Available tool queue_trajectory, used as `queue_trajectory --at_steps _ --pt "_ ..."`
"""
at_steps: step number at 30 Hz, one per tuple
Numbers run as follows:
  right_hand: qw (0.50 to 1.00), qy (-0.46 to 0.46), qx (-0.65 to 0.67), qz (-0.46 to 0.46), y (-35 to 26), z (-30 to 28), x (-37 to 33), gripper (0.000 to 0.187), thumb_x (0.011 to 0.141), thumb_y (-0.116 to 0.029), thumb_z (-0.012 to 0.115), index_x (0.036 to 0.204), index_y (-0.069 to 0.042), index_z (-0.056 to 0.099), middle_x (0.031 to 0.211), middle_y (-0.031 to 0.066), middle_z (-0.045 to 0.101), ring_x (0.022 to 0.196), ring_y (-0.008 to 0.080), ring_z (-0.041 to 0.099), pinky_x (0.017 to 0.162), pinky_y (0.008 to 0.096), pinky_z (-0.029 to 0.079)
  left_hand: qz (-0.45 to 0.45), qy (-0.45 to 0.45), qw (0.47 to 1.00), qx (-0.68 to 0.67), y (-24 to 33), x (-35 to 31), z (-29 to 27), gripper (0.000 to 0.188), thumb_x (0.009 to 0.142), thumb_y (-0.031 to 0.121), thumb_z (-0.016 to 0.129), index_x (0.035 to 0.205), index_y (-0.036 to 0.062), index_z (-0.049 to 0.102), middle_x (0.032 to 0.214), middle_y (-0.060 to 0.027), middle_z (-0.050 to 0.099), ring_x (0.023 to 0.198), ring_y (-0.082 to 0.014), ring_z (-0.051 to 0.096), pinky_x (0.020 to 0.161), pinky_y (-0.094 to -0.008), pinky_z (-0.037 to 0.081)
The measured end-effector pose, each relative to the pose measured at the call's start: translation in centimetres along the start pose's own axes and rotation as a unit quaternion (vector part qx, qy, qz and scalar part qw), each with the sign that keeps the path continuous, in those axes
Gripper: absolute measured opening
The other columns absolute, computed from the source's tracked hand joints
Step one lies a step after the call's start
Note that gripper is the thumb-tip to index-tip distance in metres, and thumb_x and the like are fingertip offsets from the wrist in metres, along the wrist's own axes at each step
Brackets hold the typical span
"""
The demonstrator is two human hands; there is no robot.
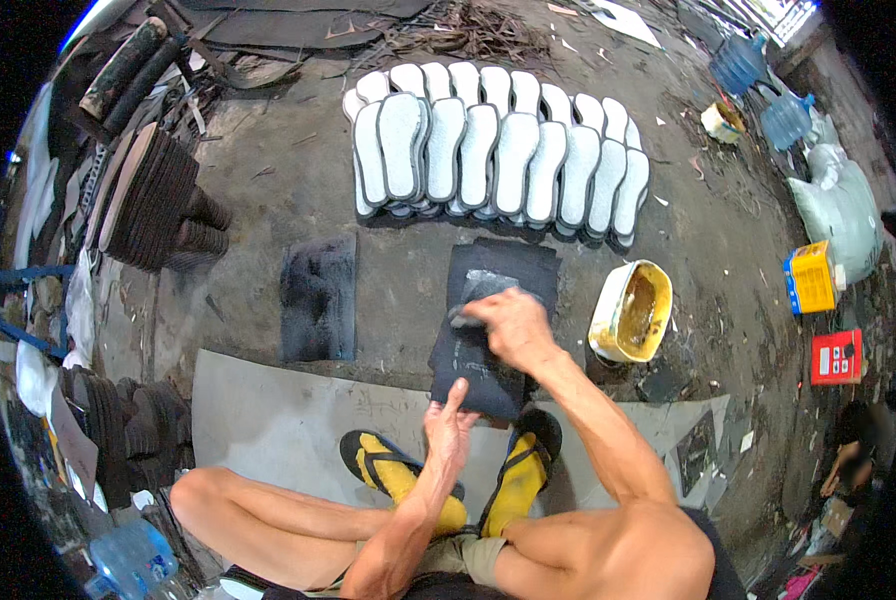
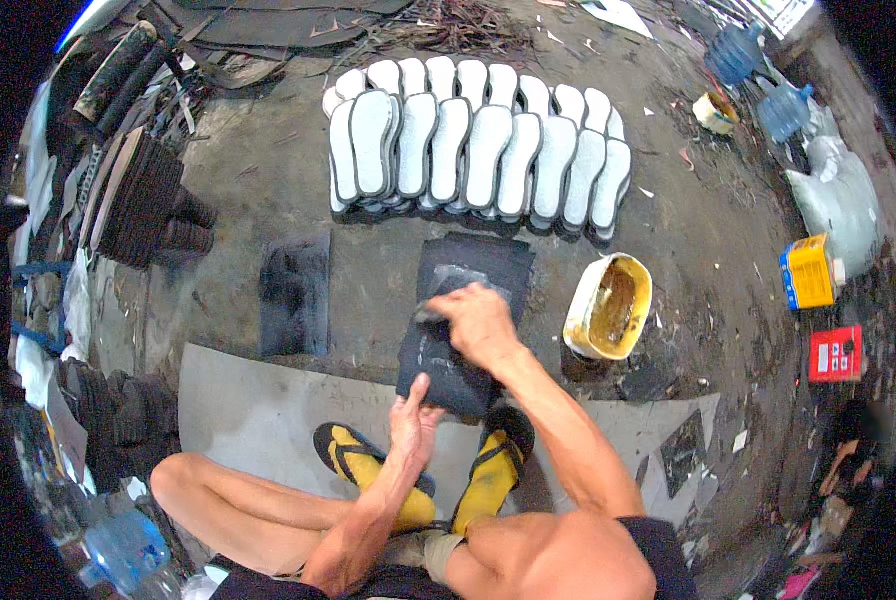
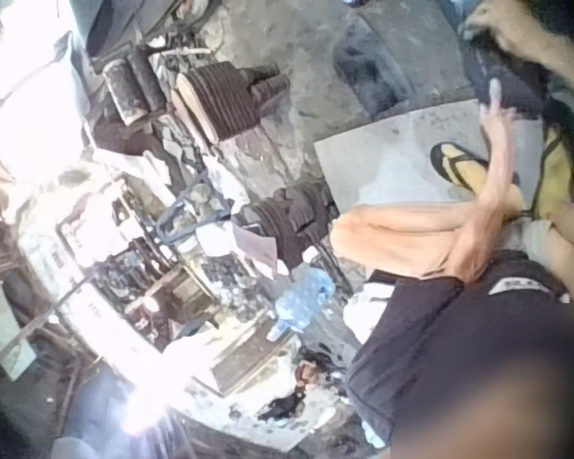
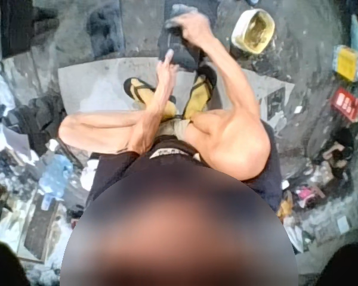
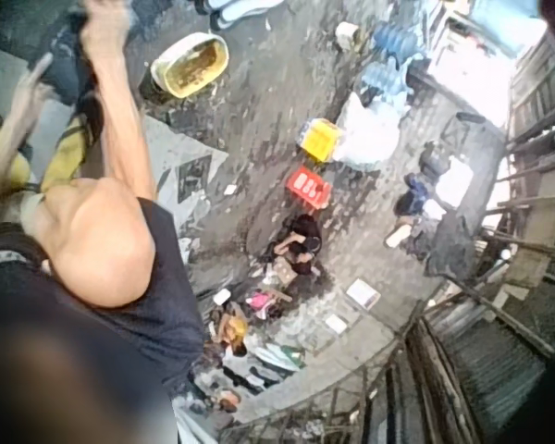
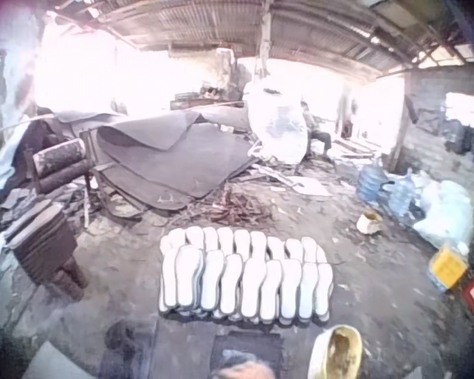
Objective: The person sits on the floor and repeatedly applies a dark paste to black rectangular sole pieces using a small brush. They dip the brush into a yellow container, spread the paste evenly across each sole, and place the treated pieces aside. A stack of white soles is visible nearby.
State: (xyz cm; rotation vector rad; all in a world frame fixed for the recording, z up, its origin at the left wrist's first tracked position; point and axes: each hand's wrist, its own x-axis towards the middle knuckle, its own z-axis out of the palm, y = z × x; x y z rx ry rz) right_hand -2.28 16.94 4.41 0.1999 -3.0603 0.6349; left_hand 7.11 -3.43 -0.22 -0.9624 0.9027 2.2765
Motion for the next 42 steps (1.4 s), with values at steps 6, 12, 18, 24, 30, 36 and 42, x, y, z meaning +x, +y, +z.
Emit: queue_trajectory --at_steps 6,12,18,24,30,36,42 --pt "0.993 -0.02 -0.006 -0.114 2.1 -1.5 1.1 0.045 0.084 -0.005 0.069 0.122 -0.025 0.082 0.107 0.0071 0.081 0.1 0.0334 0.074 0.091 0.049 0.061 0.033 0.031 0.99 0.13 -3.1 0.1 -0.6 0.033 0.096 0.002 0.083 0.122 0.0072 0.064 0.118 -0.0084 0.076 0.098 -0.0229 0.077 0.077 -0.0429 0.066" --pt "0.999 0.022 0.022 0.007 4.5 -3.5 -6.1 0.052 0.084 0.0 0.068 0.131 -0.019 0.077 0.108 0.0102 0.081 0.095 0.0362 0.075 0.088 0.0501 0.062 0.079 0.056 0.981 0.167 -2.9 0.3 -0.4 0.033 0.092 0.008 0.09 0.11 0.0004 0.064 0.092 -0.0053 0.068 0.077 -0.019 0.071 0.072 -0.0371 0.067" --pt "0.999 0.041 0.008 0.022 4.1 -0.8 -1.0 0.044 0.083 -0.007 0.07 0.124 -0.02 0.081 0.105 0.0132 0.08 0.102 0.039 0.075 0.091 0.0535 0.061 0.094 0.107 0.964 0.224 -3.0 -0.4 0.4 0.032 0.091 0.008 0.09 0.112 -0.0005 0.067 0.094 -0.0073 0.072 0.076 -0.0184 0.07 0.069 -0.0364 0.065" --pt "0.993 0.055 0.03 -0.103 7.3 -2.4 0.3 0.049 0.077 -0.003 0.069 0.121 -0.02 0.082 0.123 0.0019 0.08 0.112 0.0311 0.072 0.1 0.0457 0.056 0.097 0.098 0.967 0.215 -3.1 0.3 0.3 0.031 0.093 0.004 0.087 0.119 0.0027 0.071 0.101 -0.0058 0.075 0.079 -0.0164 0.069 0.068 -0.0345 0.062" --pt "0.999 -0.028 0.02 0.02 6.2 -3.6 -6.4 0.045 0.085 0.0 0.066 0.125 -0.016 0.078 0.111 0.0158 0.08 0.101 0.0392 0.076 0.09 0.0531 0.062 0.132 0.094 0.959 0.232 -3.3 -0.1 0.6 0.027 0.093 0.005 0.087 0.109 -0.0014 0.067 0.091 -0.0049 0.07 0.071 -0.0148 0.066 0.065 -0.0337 0.062" --pt "0.999 -0.038 0.005 0.008 5.1 -0.9 -0.3 0.038 0.09 -0.009 0.063 0.123 -0.019 0.08 0.105 0.0171 0.081 0.1 0.0377 0.079 0.086 0.0545 0.063 0.122 0.116 0.952 0.256 -3.6 0.3 0.6 0.029 0.093 0.004 0.086 0.115 0.0015 0.067 0.102 -0.0052 0.071 0.082 -0.0167 0.069 0.069 -0.0367 0.063" --pt "0.994 0.002 0.049 0.095 1.9 -2.5 -7.9 0.045 0.084 -0.007 0.072 0.128 -0.012 0.077 0.098 0.0203 0.078 0.093 0.0427 0.077 0.084 0.0552 0.063 0.167 0.116 0.942 0.268 -3.8 -0.1 -0.1 0.035 0.092 0.01 0.09 0.089 -0.0014 0.057 0.079 -0.0043 0.06 0.066 -0.0168 0.063 0.062 -0.0363 0.065"
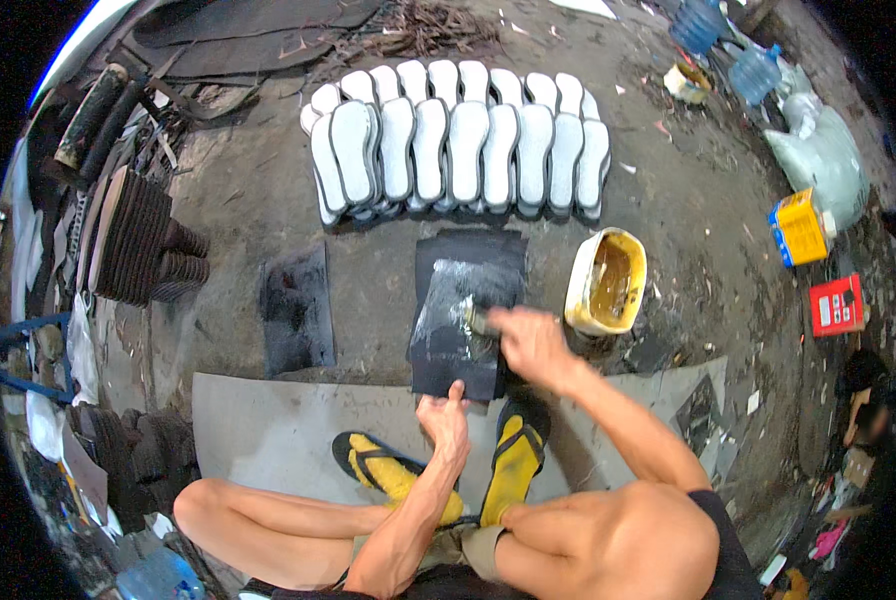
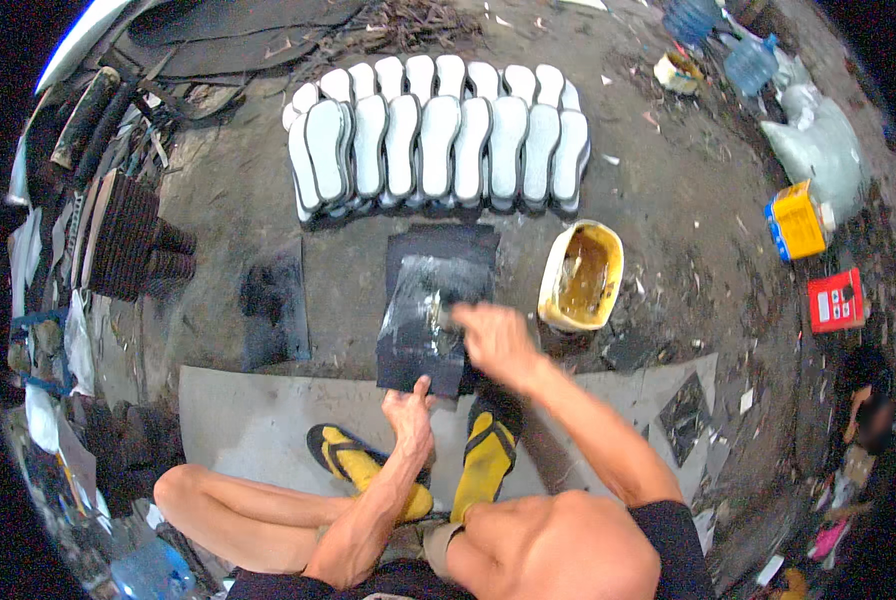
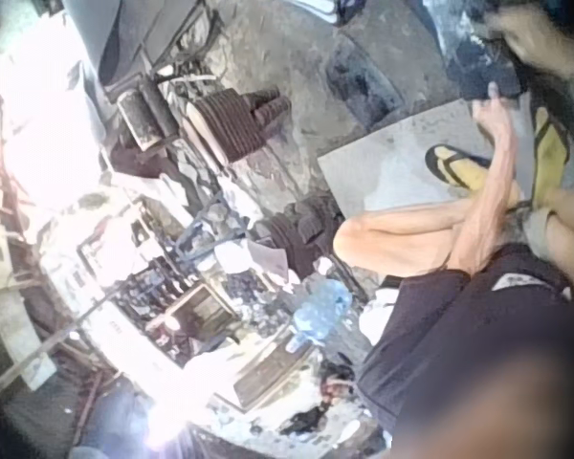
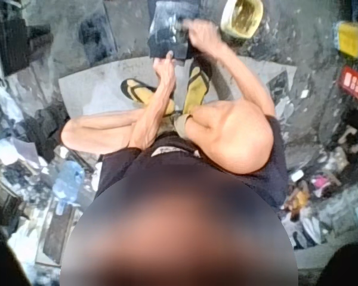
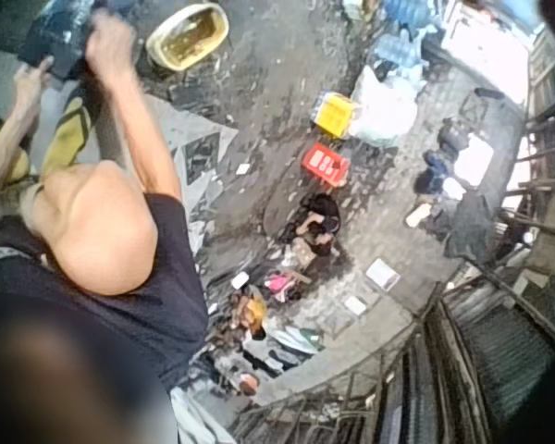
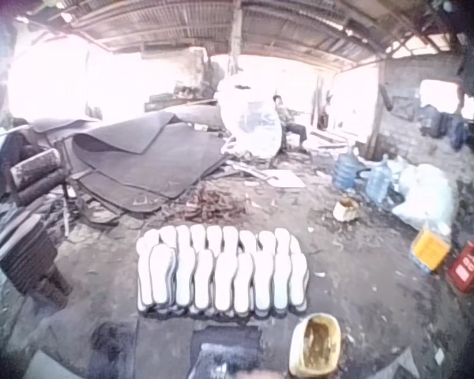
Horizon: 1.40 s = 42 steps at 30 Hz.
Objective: The person sits on the floor and repeatedly applies a dark paste to black rectangular sole pieces using a small brush. They dip the brush into a yellow container, spread the paste evenly across each sole, and place the treated pieces aside. A stack of white soles is visible nearby.
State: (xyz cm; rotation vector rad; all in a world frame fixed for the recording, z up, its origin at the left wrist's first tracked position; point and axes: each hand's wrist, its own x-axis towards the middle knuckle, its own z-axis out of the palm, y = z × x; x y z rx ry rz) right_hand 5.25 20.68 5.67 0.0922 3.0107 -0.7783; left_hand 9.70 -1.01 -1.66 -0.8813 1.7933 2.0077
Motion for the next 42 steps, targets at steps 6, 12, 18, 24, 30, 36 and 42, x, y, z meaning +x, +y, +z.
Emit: queue_trajectory --at_steps 6,12,18,24,30,36,42 --pt "0.994 0.099 0.031 -0.034 5.1 -1.6 6.6 0.036 0.089 -0.012 0.071 0.125 -0.013 0.077 0.105 0.0202 0.08 0.098 0.0417 0.077 0.09 0.0555 0.062 0.04 0.015 0.992 0.12 2.8 1.8 4.7 0.043 0.093 0.014 0.09 0.08 0.0028 0.051 0.074 -0.0034 0.058 0.067 -0.0168 0.065 0.062 -0.0396 0.064" --pt "0.997 0.044 -0.021 -0.054 5.6 2.7 6.2 0.033 0.091 -0.012 0.07 0.123 -0.015 0.078 0.102 0.0164 0.078 0.098 0.0389 0.076 0.086 0.0531 0.062 0.08 -0.073 0.988 0.108 4.2 2.3 5.9 0.037 0.1 0.021 0.086 0.114 -0.0091 0.068 0.084 -0.0074 0.067 0.068 -0.0139 0.063 0.063 -0.0329 0.059" --pt "0.992 -0.103 0.016 -0.067 -2.3 0.1 -3.2 0.034 0.089 -0.011 0.071 0.122 -0.013 0.078 0.1 0.0153 0.08 0.096 0.0363 0.078 0.083 0.0505 0.063 0.149 -0.091 0.983 0.049 4.9 4.9 1.5 0.048 0.105 0.017 0.079 0.144 -0.0046 0.061 0.1 -0.0079 0.071 0.08 -0.0123 0.068 0.071 -0.0286 0.058" --pt "0.99 0.137 -0.018 0.036 -1.9 0.4 7.1 0.028 0.091 -0.013 0.067 0.114 -0.014 0.083 0.105 0.0192 0.08 0.096 0.0407 0.077 0.084 0.055 0.063 0.287 -0.07 0.926 0.233 4.2 4.1 1.7 0.032 0.096 0.009 0.085 0.118 -0.0109 0.075 0.093 -0.0112 0.07 0.07 -0.0142 0.064 0.068 -0.0311 0.054" --pt "0.993 -0.021 0.014 -0.119 -3.1 1.7 9.9 0.037 0.084 -0.01 0.066 0.112 -0.023 0.085 0.101 0.0171 0.081 0.103 0.0372 0.077 0.092 0.0531 0.062 0.249 -0.021 0.922 0.295 4.8 4.7 3.2 0.034 0.091 0.018 0.086 0.113 -0.0073 0.081 0.077 -0.0143 0.074 0.067 -0.0192 0.067 0.069 -0.0395 0.056" --pt "0.996 0.01 -0.029 -0.089 1.2 0.6 8.6 0.03 0.088 -0.013 0.071 0.117 -0.016 0.08 0.098 0.017 0.078 0.097 0.0387 0.075 0.082 0.0529 0.062 0.208 -0.055 0.949 0.232 4.0 4.0 2.1 0.035 0.1 0.009 0.076 0.132 -0.0062 0.074 0.092 -0.0062 0.074 0.081 -0.0111 0.068 0.072 -0.0291 0.057" --pt "0.993 -0.038 0.006 -0.115 -4.2 4.5 -2.9 0.031 0.086 -0.009 0.073 0.116 -0.015 0.079 0.099 0.012 0.078 0.094 0.0341 0.075 0.083 0.0477 0.062 0.147 -0.077 0.985 0.051 6.7 5.6 -0.5 0.031 0.105 0.004 0.061 0.132 -0.0056 0.069 0.108 -0.0129 0.075 0.09 -0.0137 0.07 0.084 -0.0293 0.059"
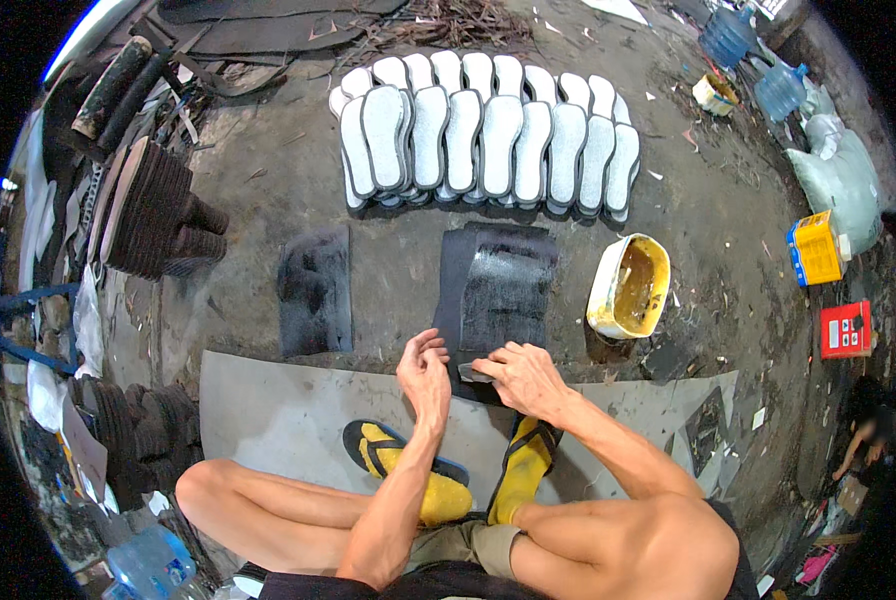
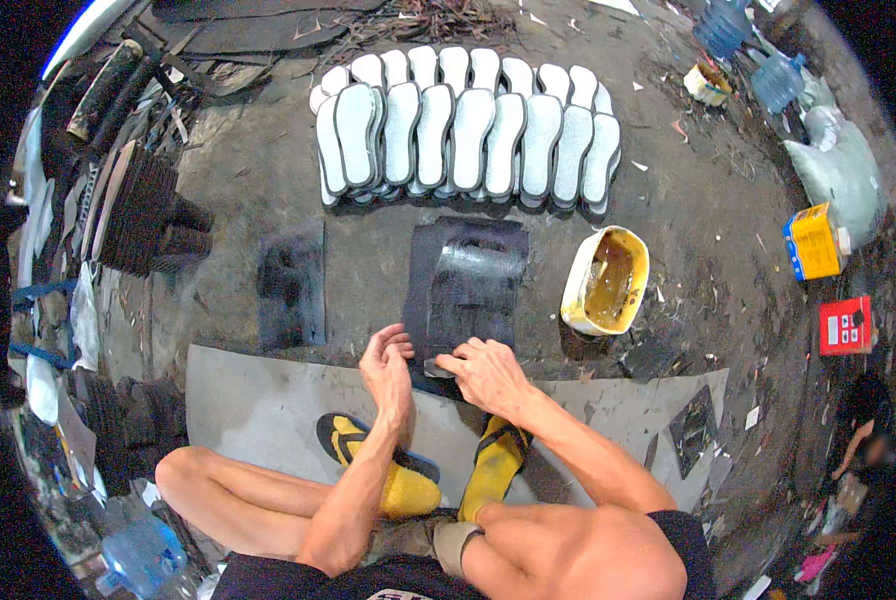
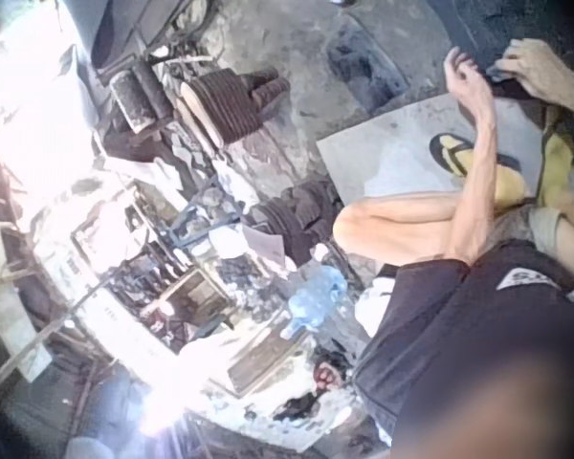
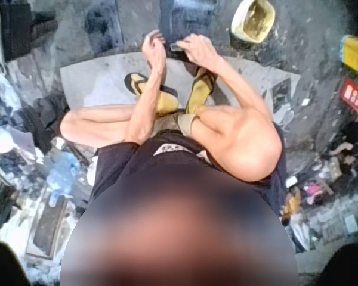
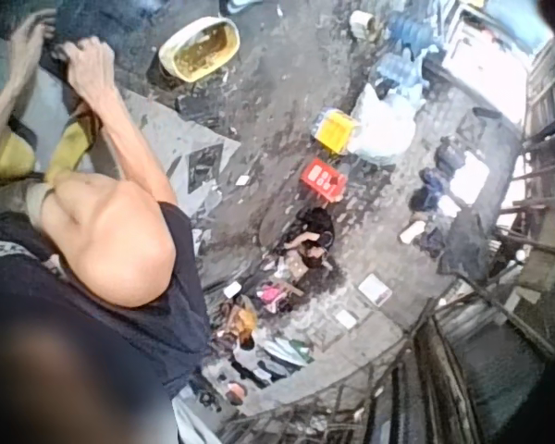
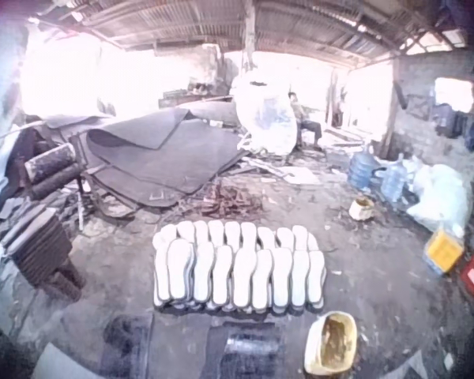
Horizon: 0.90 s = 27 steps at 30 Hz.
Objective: The person sits on the floor and repeatedly applies a dark paste to black rectangular sole pieces using a small brush. They dip the brush into a yellow container, spread the paste evenly across each sole, and place the treated pieces aside. A stack of white soles is visible nearby.
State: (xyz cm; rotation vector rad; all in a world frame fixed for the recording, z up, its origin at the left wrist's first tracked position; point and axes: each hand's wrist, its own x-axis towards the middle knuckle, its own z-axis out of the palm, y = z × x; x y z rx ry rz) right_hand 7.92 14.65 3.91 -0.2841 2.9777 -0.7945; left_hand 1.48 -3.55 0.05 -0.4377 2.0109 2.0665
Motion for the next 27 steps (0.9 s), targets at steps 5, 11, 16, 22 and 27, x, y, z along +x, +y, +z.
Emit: queue_trajectory --at_steps 5,11,16,22,27 --pt "0.921 0.234 0.205 0.236 4.2 -10.2 -2.7 0.041 0.093 -0.003 0.069 0.133 -0.006 0.075 0.123 0.018 0.08 0.112 0.0391 0.077 0.098 0.0501 0.061 0.068 -0.037 0.97 0.231 0.3 0.3 2.7 0.048 0.09 0.013 0.087 0.131 -0.0047 0.069 0.102 -0.0142 0.071 0.096 -0.0245 0.069 0.089 -0.0378 0.058" --pt "0.889 0.194 -0.266 0.318 7.0 -13.2 -7.3 0.049 0.091 0.002 0.068 0.138 -0.011 0.071 0.122 0.0154 0.073 0.116 0.0359 0.065 0.1 0.0504 0.053 0.099 -0.057 0.928 0.354 0.3 0.8 6.0 0.043 0.085 0.007 0.081 0.125 -0.0026 0.068 0.105 -0.0159 0.065 0.106 -0.0371 0.061 0.098 -0.0503 0.051" --pt "0.894 0.09 -0.163 0.408 2.6 -14.7 -11.3 0.043 0.085 0.0 0.068 0.127 -0.006 0.076 0.106 0.0196 0.075 0.107 0.0412 0.071 0.096 0.0538 0.057 0.24 -0.009 0.954 0.177 2.8 5.2 1.6 0.03 0.089 0.001 0.071 0.12 0.0011 0.071 0.107 -0.0154 0.072 0.096 -0.0262 0.069 0.087 -0.0395 0.057" --pt "0.895 0.25 0.004 0.369 6.9 -20.1 -10.5 0.046 0.1 -0.016 0.072 0.143 -0.001 0.066 0.121 0.0261 0.077 0.114 0.0427 0.073 0.102 0.0477 0.055 0.204 0.15 0.938 0.237 4.8 14.0 -16.5 0.052 0.092 0.003 0.069 0.143 -0.0042 0.068 0.13 -0.0166 0.077 0.115 -0.026 0.072 0.105 -0.0397 0.055" --pt "0.875 0.269 -0.033 0.401 13.7 -18.8 -7.1 0.041 0.095 -0.02 0.076 0.133 -0.004 0.075 0.116 0.0244 0.08 0.111 0.0441 0.077 0.097 0.0485 0.058 -0.051 0.303 0.807 0.505 1.7 16.7 -22.8 0.073 0.089 0.023 0.083 0.155 0.0008 0.061 0.138 -0.0314 0.064 0.136 -0.0532 0.056 0.115 -0.0571 0.048"
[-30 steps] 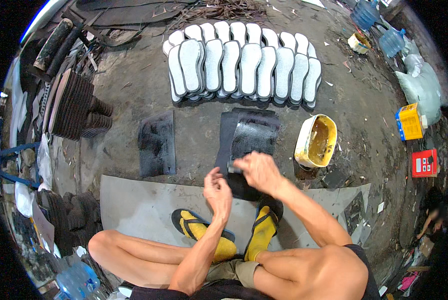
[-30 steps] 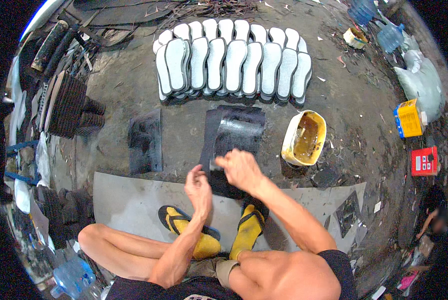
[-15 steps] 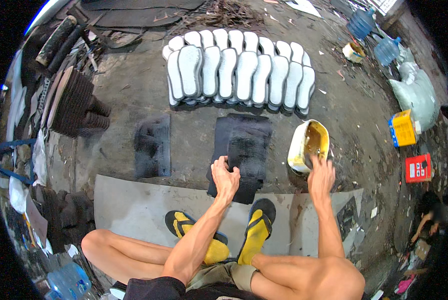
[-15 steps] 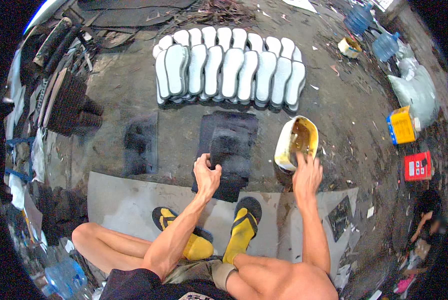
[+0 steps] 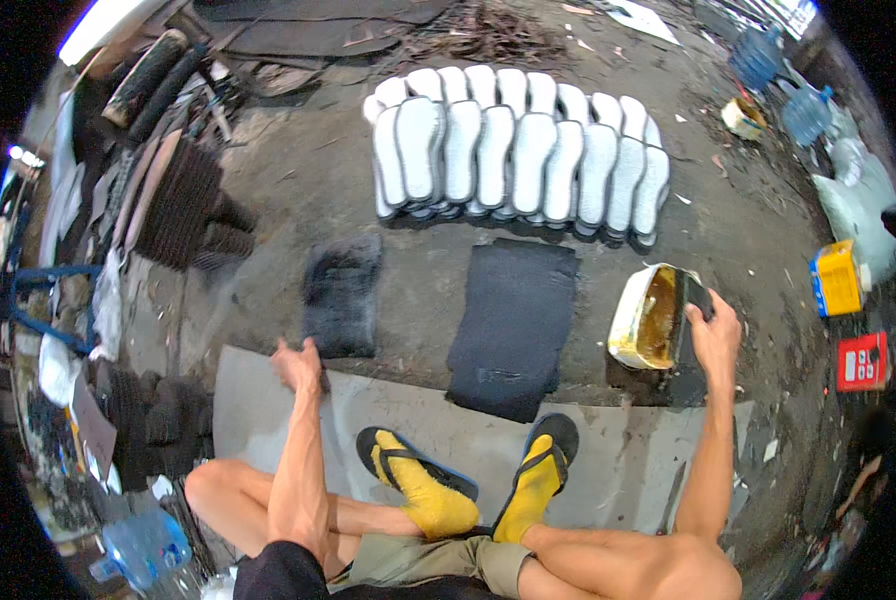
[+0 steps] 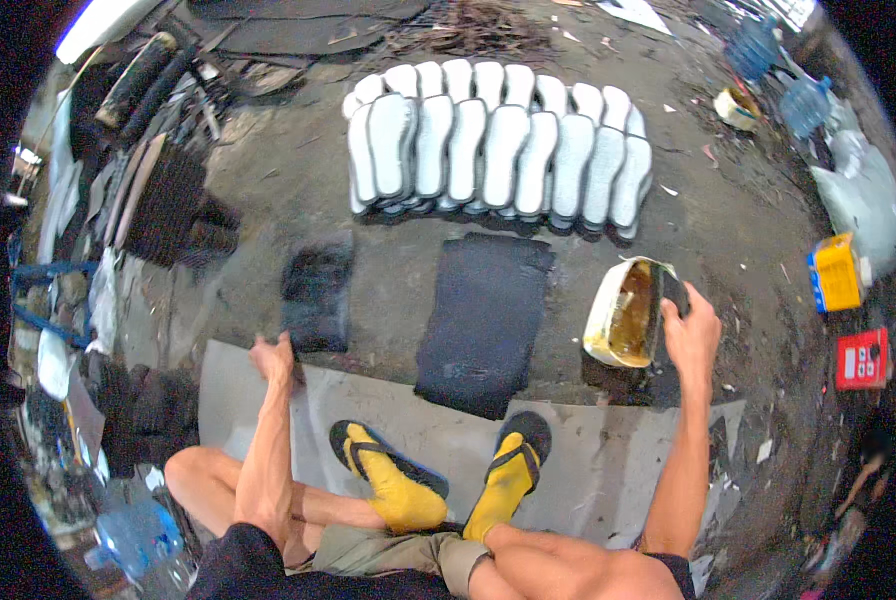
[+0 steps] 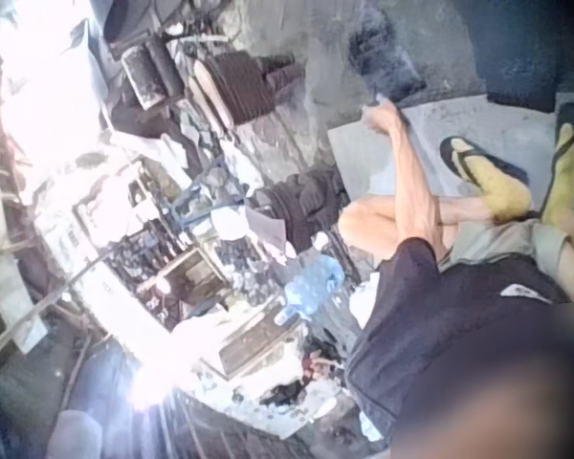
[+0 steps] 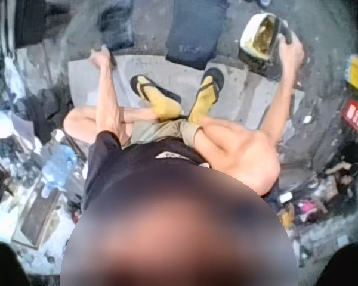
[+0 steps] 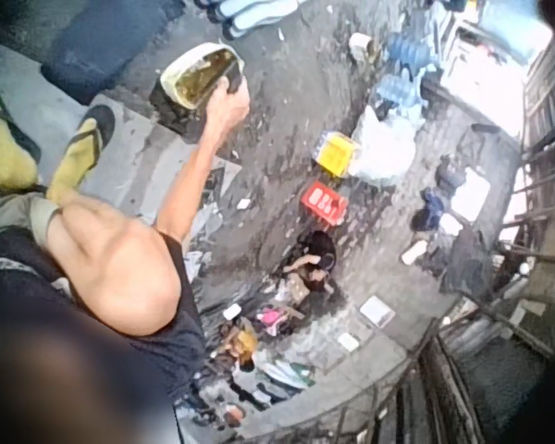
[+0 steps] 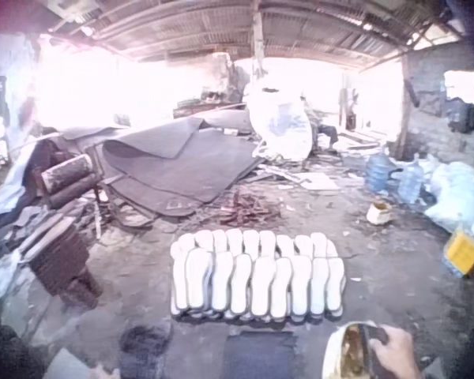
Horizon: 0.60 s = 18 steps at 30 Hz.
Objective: The person sits on the floor and repeatedly applies a dark paste to black rectangular sole pieces using a small brush. They dip the brush into a yellow container, spread the paste evenly across each sole, and place the treated pieces aside. A stack of white soles is visible nearby.
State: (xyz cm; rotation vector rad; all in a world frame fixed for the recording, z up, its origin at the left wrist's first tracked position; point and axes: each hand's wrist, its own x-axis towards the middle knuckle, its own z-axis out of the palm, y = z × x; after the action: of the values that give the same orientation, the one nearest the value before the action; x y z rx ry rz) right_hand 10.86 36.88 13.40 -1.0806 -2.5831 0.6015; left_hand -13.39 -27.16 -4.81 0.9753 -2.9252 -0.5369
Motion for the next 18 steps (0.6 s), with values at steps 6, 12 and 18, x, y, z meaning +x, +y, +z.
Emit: queue_trajectory --at_steps 6,12,18 --pt "0.985 0.08 -0.147 0.053 0.7 5.4 3.7 0.041 0.086 -0.021 0.076 0.122 -0.002 0.079 0.106 0.0283 0.079 0.103 0.0503 0.076 0.095 0.0576 0.061 0.359 -0.033 0.915 -0.184 8.2 -12.3 1.5 0.044 0.093 0.017 0.077 0.133 -0.0018 0.07 0.122 -0.0214 0.068 0.12 -0.0404 0.062 0.108 -0.0527 0.048" --pt "0.992 0.046 -0.111 0.029 0.6 4.7 2.6 0.035 0.086 -0.017 0.073 0.116 0.0 0.079 0.102 0.0331 0.077 0.101 0.0538 0.075 0.095 0.0607 0.06 0.358 -0.244 0.893 -0.119 12.6 -26.8 2.2 0.102 0.078 0.041 0.1 0.156 -0.0049 0.053 0.134 -0.0241 0.052 0.129 -0.0432 0.051 0.111 -0.0538 0.045" --pt "0.986 -0.049 -0.15 0.058 2.4 7.5 3.6 0.038 0.087 -0.024 0.079 0.117 0.0 0.079 0.107 0.0316 0.078 0.103 0.0493 0.077 0.095 0.0562 0.061 0.332 -0.211 0.897 -0.2 13.4 -26.4 4.0 0.091 0.079 0.038 0.099 0.153 0.0014 0.06 0.132 -0.0217 0.051 0.128 -0.0411 0.049 0.112 -0.0544 0.044"
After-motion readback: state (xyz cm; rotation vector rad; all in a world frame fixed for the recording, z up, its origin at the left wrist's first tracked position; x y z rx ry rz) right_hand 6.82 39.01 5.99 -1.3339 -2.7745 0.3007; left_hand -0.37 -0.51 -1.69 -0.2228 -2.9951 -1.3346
